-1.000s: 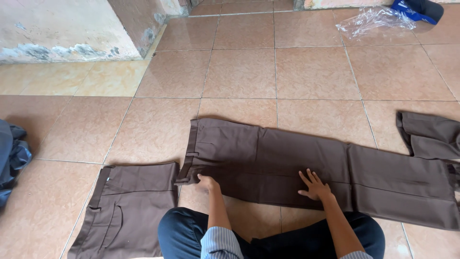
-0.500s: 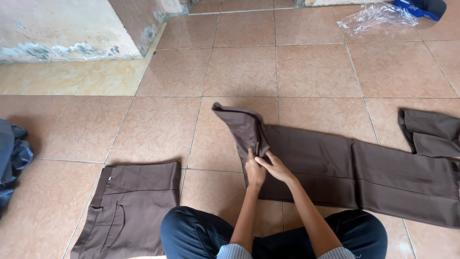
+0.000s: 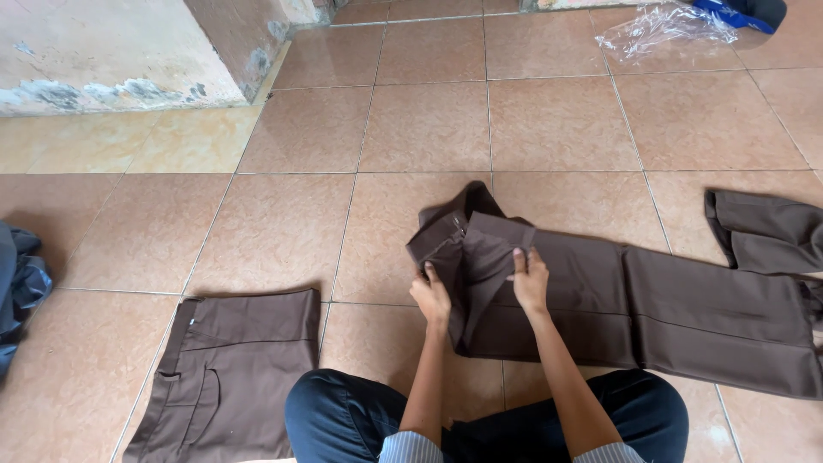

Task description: Folding brown trousers on the floor in a sewing factory environment.

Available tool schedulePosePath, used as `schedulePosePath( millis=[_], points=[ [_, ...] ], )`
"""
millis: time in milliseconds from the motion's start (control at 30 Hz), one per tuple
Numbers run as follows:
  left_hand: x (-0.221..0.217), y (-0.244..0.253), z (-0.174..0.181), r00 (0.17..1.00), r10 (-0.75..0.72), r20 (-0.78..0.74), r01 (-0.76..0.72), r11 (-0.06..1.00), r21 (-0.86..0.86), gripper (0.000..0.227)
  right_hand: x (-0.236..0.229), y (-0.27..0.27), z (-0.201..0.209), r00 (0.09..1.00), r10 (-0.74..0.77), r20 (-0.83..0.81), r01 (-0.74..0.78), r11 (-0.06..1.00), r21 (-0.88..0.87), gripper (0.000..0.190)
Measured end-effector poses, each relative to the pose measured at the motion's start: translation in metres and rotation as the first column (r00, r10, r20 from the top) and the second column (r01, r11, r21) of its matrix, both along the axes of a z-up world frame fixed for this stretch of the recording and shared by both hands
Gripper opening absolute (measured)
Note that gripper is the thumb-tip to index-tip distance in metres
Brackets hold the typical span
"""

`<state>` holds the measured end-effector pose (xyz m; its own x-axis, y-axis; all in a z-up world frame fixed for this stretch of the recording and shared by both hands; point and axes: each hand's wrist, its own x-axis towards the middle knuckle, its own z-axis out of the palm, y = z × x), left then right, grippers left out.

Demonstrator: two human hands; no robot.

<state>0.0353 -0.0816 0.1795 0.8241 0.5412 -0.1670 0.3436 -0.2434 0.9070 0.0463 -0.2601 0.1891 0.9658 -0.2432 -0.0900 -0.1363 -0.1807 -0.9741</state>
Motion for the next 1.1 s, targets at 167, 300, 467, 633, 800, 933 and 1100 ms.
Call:
schedulePosePath(
  millis=[167,300,467,633,800,933,1100],
  points=[
    [0.02,0.006,-0.038,0.994,0.101,0.034,-0.089,0.963,-0.254,0.042,0.006,0.033,0.034,0.875,-0.26,0.409,0.424,0.819,-0.386,0.032],
    [0.004,-0.021,-0.015,0.998,0.047,0.038,-0.03,0.926,-0.376,0.052,0.003,0.083,0.026,0.907,0.056,0.418,0.215,0.792,-0.571,0.03],
    [-0.006,-0.003,0.016,0.994,0.084,0.066,-0.056,0.936,-0.347,0.059,-0.016,0.089,0.017,0.816,0.505,0.282,-0.189,0.693,-0.695,0.046],
    [0.03,0.029,0.026,0.97,0.172,0.17,-0.075,0.882,-0.465,0.064,-0.054,0.081,-0.042,0.878,0.476,-0.055,-0.403,0.67,-0.623,0.094],
    [0.046,0.059,0.062,0.911,0.118,0.395,0.129,0.829,-0.545,0.056,-0.022,0.038,-0.121,0.969,0.175,-0.174,-0.244,0.568,-0.786,0.101],
    [0.021,0.065,0.115,0.854,0.4,0.333,0.027,0.606,-0.795,0.07,-0.014,0.016,-0.067,0.928,0.131,0.349,0.278,0.381,-0.882,0.082],
    [0.027,0.09,-0.101,0.665,0.744,-0.064,-0.298,0.185,-0.936,0.094,-0.05,0.019,-0.107,0.772,0.393,0.499,0.435,0.247,-0.866,0.063]
  ],
)
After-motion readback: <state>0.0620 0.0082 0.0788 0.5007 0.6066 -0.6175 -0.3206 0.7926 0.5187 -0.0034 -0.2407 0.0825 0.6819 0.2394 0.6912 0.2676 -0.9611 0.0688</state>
